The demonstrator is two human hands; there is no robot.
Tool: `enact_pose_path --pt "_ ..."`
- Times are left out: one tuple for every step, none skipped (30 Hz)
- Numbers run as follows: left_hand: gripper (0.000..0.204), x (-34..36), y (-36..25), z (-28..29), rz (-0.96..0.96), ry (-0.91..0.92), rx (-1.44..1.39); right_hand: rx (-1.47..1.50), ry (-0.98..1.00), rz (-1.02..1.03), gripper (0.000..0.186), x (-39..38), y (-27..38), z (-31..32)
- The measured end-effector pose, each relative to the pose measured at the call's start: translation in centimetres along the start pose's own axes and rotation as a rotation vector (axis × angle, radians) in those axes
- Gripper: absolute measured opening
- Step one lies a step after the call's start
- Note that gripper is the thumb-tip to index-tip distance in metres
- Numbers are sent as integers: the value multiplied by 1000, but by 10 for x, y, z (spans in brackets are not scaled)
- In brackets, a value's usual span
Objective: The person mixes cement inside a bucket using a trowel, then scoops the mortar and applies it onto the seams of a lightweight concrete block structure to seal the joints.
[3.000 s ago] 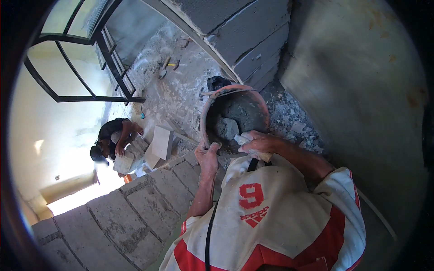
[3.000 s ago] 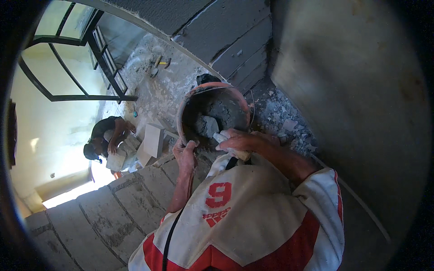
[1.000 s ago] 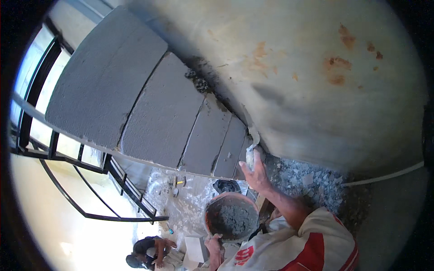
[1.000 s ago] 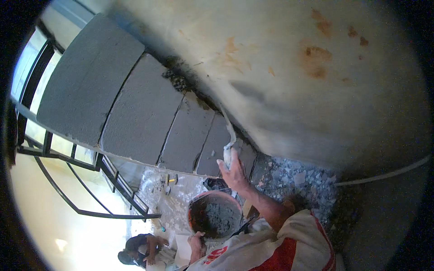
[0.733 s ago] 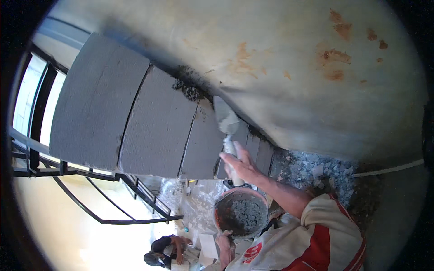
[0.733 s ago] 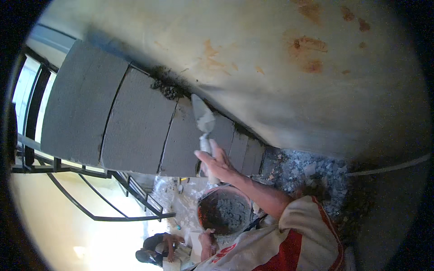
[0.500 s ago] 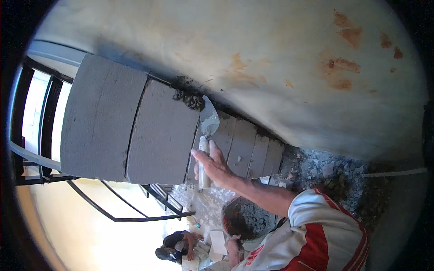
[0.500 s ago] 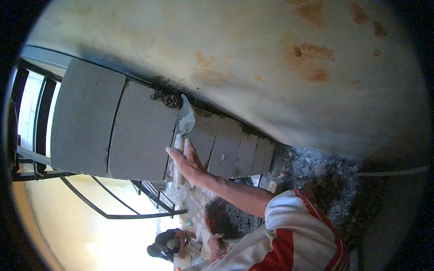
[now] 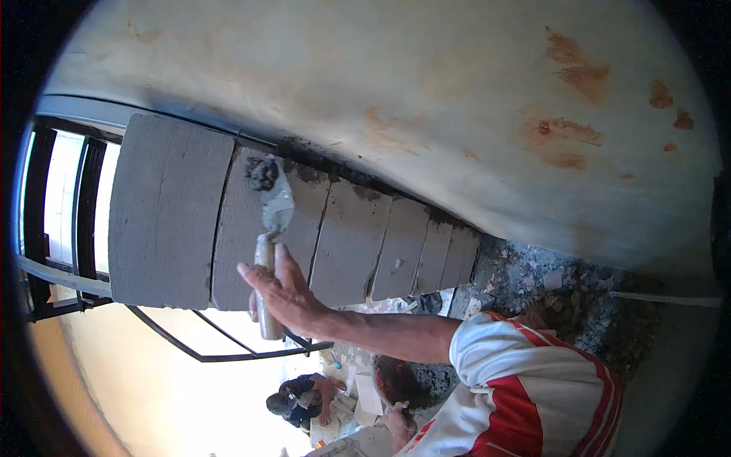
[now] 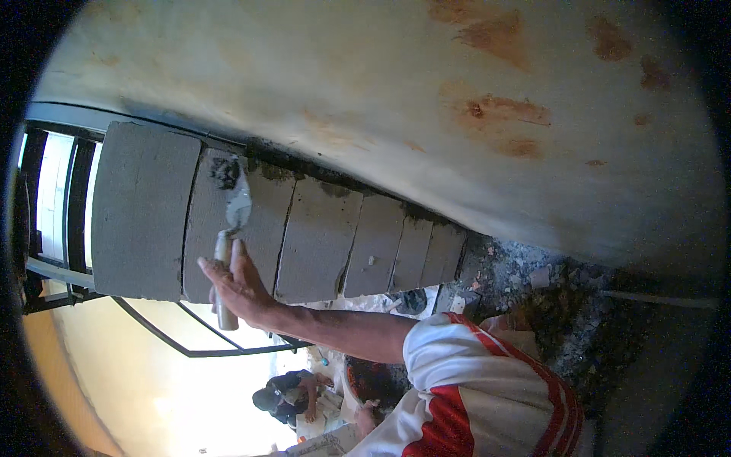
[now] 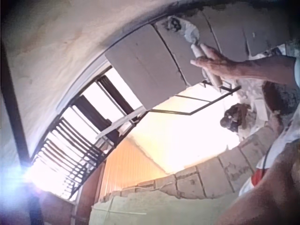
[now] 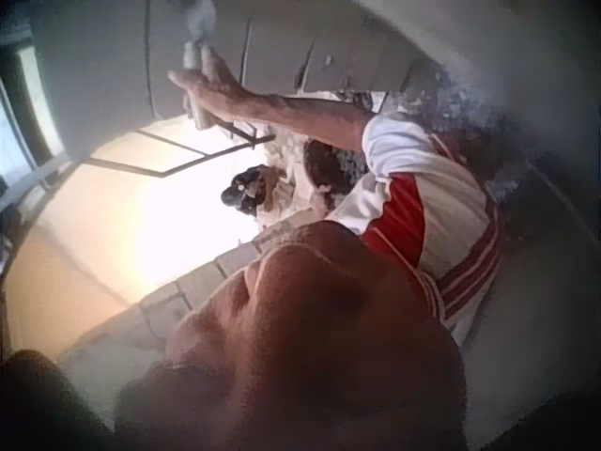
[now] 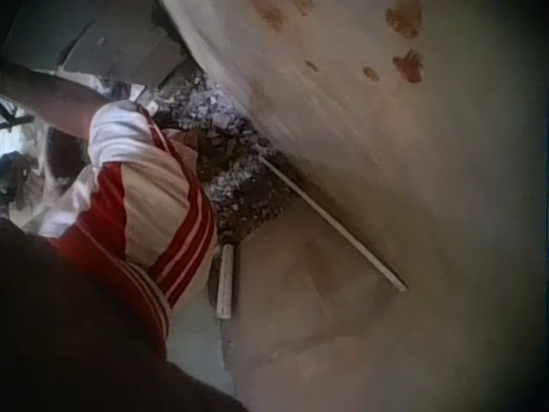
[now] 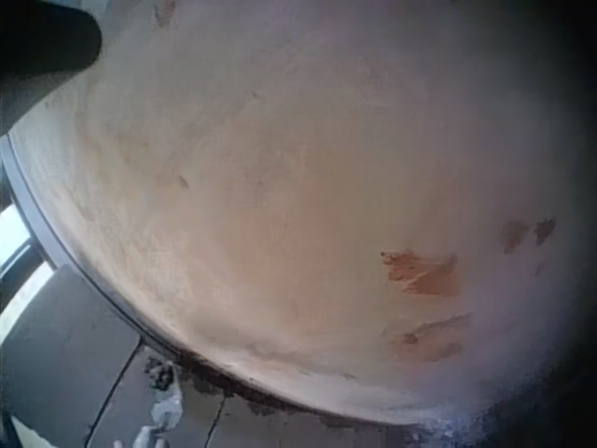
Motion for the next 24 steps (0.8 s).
enact_pose_path --pt "30 0 2 -2 -4 0 -19 4 39 -31 46 -1 3 -6" --pt "30 0 4 -4 -8 -1 -36 33 56 -46 43 -2 7 -10" --pt "30 -1 7 -4 -8 0 -48 31 57 -51 43 -2 11 -9" --pt "30 -2 11 -4 -9 -7 -75 116 99 -84 41 -6 12 -11" --pt "30 -3 15 -4 -13 -14 -97 200 138 -117 39 -10 13 -11" --pt "30 -5 19 -3 -13 -22 -124 215 139 -143 35 -15 12 -10" --pt "30 -5 29 -1 -11 -32 -148 216 146 -161 35 -21 11 -8" --pt "29 -2 25 -5 -21 -13 -157 217 143 -133 34 -24 19 -3" --pt "29 7 26 -6 -20 8 -144 219 140 -106 33 -27 27 2" --pt "28 13 34 -3 -11 12 -144 200 109 -104 32 -34 29 7" --pt "27 21 42 0 2 24 -132 195 113 -115 32 -42 33 10" --pt "27 29 48 4 4 24 -146 92 79 -82 37 -49 39 11" --pt "26 37 54 7 58 31 -174 -11 45 -47 42 -55 44 14" --pt "26 37 51 7 85 43 -187 -91 1 23 42 -63 46 19" --pt "25 38 46 6 111 55 -202 -101 6 23 42 -68 45 24" --pt "25 25 26 0 56 41 -93 -232 -62 140 41 -72 46 32" --pt "25 28 24 1 27 36 -41 -357 -129 253 39 -75 49 34" --pt "25 30 23 4 0 27 10 -319 -165 258 36 -82 53 29" --pt "26 46 37 8 8 78 -129 -324 -161 262 36 -85 54 31" --pt "27 61 44 10 17 141 -259 -418 -195 382 35 -86 55 36" --pt "27 76 51 12 13 158 -253 -512 -228 502 35 -87 55 41" --pt "28 77 52 15 -34 164 -294 -501 -254 548 34 -90 53 44" --pt "28 78 52 17 -81 170 -336 -508 -254 548 34 -93 52 45" --pt "28 80 51 20 -79 176 -338 -443 -288 547 32 -97 52 45"
Point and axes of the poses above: each hand's wrist, its own x-axis towards the middle knuckle, its own z-axis out of the back of the hand, y = z × x, the point moved 1 cm from there along x, towards the middle knuckle, and after that the axes turned 15 degrees about x, right-handed, at the moved point
